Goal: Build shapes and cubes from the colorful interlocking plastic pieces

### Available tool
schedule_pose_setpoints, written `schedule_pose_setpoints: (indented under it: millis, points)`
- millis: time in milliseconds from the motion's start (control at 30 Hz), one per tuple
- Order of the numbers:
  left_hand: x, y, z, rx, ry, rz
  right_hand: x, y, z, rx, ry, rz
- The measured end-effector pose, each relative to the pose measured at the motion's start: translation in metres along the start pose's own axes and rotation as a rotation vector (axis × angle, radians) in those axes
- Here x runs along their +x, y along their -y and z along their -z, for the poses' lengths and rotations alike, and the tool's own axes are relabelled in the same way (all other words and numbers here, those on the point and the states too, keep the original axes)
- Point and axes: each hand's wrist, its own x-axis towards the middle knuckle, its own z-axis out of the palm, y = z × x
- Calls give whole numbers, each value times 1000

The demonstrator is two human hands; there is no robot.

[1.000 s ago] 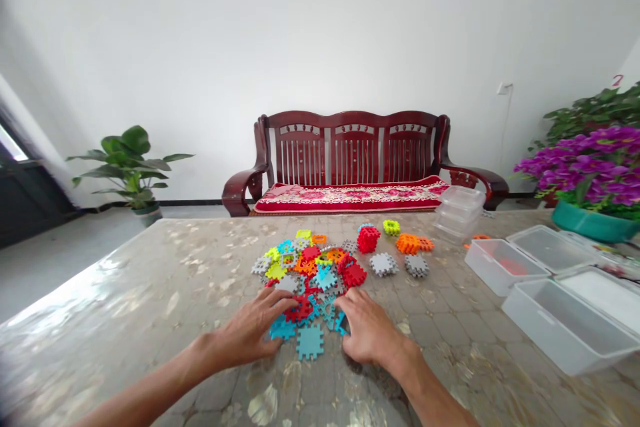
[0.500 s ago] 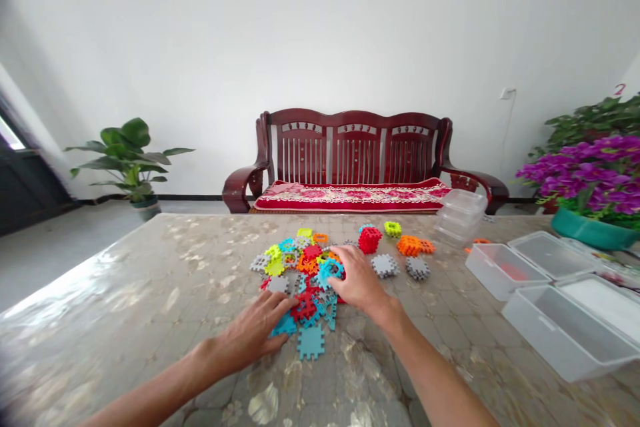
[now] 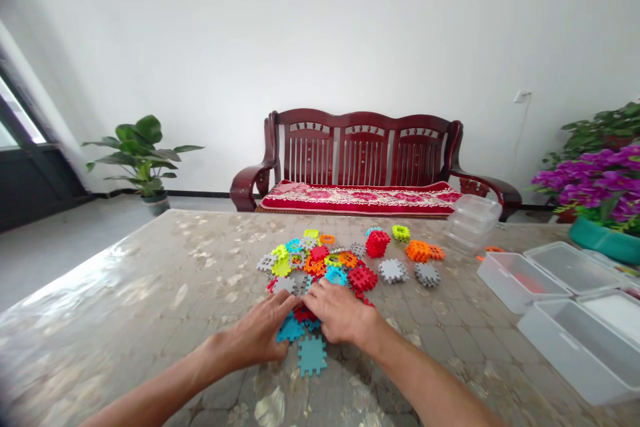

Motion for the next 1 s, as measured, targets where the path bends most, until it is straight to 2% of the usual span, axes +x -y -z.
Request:
schedule_pose_setpoints:
  millis: [100,367,567,700,800,900,1000]
  points:
    - [0,3,-2,-23,-53,1,2,-1,0,15,-17,5]
    - [14,14,4,-112,-199,-50,9,-16,1,267,-74,-77]
    - [55,24,25,-223,-386,-80,24,-44,13,352,-329,-274]
    - [71,28,35,-161,-427,30,23,-51,25,326,-414,-364]
    - [60,26,33,-104,-380,75,7,-43,23,306,-382,-424]
    - [38,19,23,-27,-212,4,-15,-25,12,231,-224,-496]
    - [23,9,13,91,-72,-26,-31,-5,-2,131,-88,-507]
